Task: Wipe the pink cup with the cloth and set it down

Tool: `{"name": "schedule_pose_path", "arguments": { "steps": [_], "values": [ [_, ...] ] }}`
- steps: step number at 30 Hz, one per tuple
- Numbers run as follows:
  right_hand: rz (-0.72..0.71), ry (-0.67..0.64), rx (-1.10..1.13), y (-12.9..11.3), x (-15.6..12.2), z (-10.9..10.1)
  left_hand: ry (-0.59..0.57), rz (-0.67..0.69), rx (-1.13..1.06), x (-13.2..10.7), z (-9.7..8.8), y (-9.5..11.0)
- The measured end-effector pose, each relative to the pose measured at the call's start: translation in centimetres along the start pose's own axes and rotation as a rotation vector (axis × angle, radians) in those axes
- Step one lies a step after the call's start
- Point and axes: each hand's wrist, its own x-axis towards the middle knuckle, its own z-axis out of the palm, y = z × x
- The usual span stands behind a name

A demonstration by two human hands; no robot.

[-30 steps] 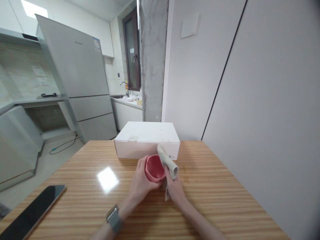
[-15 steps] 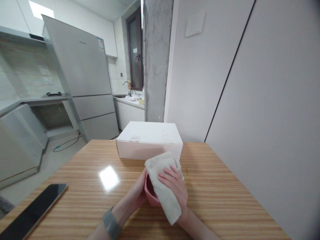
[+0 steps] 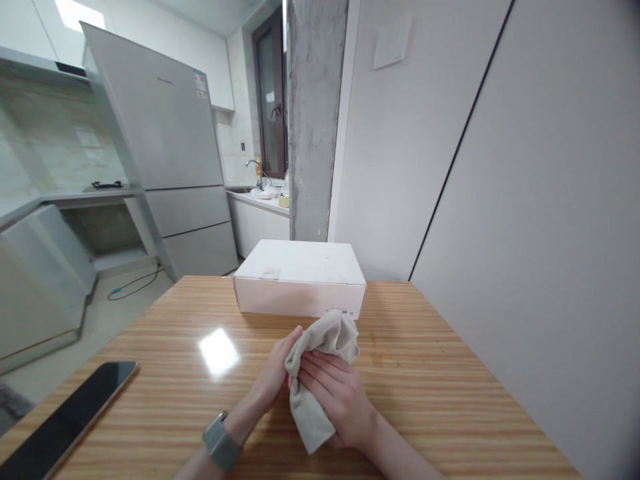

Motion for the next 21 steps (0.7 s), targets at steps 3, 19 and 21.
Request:
{"name": "schedule_pose_path", "arguments": {
  "steps": [3,19,21],
  "values": [
    [0.014,0.014,-0.022,0.0,0.3,0.4,-0.018,-0.049,-0.052,-0.2,0.4,0.8],
    [0.229,0.2,-0.053,1.3,0.4,0.1,0.032,-0.033,-0.367,-0.8,2.1,0.1],
    [0.168,0.201,-0.12,1.3,0.2,0.1,-0.025,-0.044,-0.476,-0.7,2.2,0.5]
  ]
}}
